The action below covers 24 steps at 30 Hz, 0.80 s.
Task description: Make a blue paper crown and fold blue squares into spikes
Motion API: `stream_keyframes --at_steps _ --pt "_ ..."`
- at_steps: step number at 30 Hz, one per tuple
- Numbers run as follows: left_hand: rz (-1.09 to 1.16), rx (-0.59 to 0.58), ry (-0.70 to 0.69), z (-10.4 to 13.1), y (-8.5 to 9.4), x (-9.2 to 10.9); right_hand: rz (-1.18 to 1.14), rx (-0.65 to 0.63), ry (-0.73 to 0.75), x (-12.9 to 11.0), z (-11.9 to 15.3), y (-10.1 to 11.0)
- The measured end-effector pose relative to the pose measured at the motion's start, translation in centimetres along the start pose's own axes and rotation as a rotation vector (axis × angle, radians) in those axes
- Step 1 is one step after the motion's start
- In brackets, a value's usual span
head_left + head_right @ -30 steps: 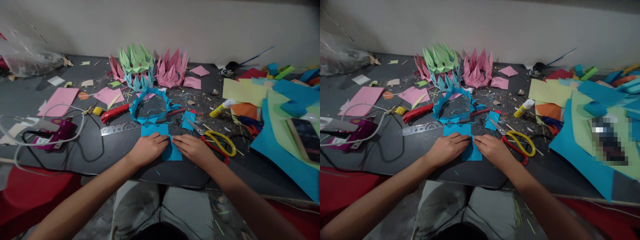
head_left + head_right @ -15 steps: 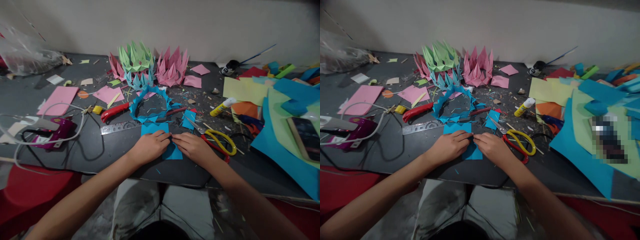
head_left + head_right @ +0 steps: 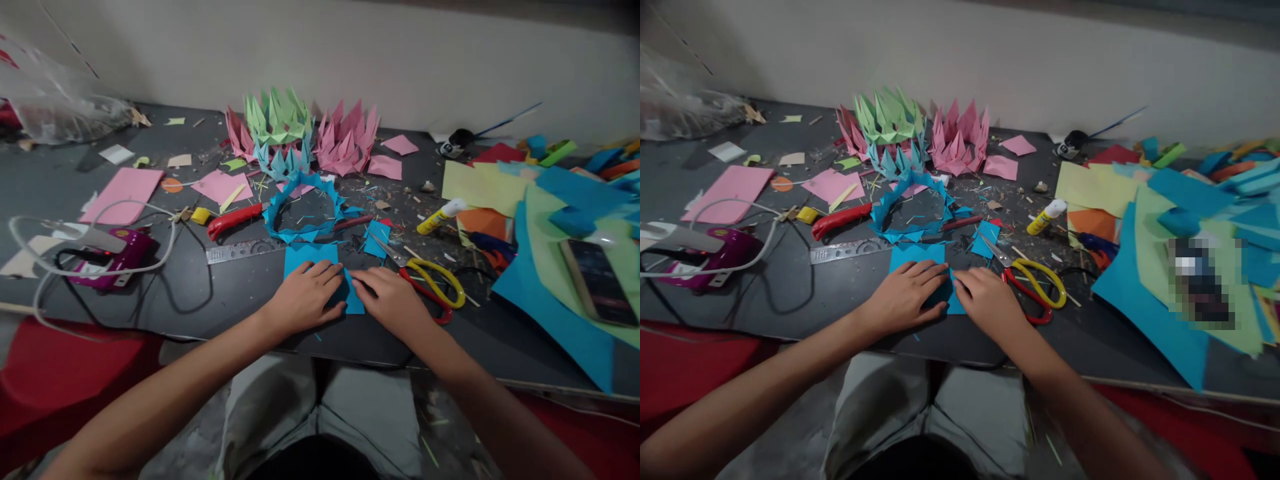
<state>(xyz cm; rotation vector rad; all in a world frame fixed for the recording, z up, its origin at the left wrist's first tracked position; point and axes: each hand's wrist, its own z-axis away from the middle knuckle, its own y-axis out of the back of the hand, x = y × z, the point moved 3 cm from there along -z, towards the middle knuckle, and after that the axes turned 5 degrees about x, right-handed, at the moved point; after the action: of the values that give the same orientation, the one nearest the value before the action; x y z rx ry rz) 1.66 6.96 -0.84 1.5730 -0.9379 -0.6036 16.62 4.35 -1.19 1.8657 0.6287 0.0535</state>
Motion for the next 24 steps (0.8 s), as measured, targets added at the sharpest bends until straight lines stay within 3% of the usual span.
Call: stream_keyframes --at_steps 6,14,18,24 --pt "0.028 -0.026 0.021 0.4 0.0 0.2 0.088 -0.113 0.092 0.4 -1.5 -1.9" --pt "0.134 -0.018 0.149 2.9 1.0 0.7 0.065 -0.141 0.007 0.4 -1.2 -1.6" --pt "0.165 -0.018 0.152 3.6 1.5 0.6 -0.065 -0.173 -0.040 1.2 -1.9 -1.4" --pt "0.206 0.066 0.198 3.5 1.0 0.2 -0.232 -0.342 0.128 1.3 -4.1 -1.0"
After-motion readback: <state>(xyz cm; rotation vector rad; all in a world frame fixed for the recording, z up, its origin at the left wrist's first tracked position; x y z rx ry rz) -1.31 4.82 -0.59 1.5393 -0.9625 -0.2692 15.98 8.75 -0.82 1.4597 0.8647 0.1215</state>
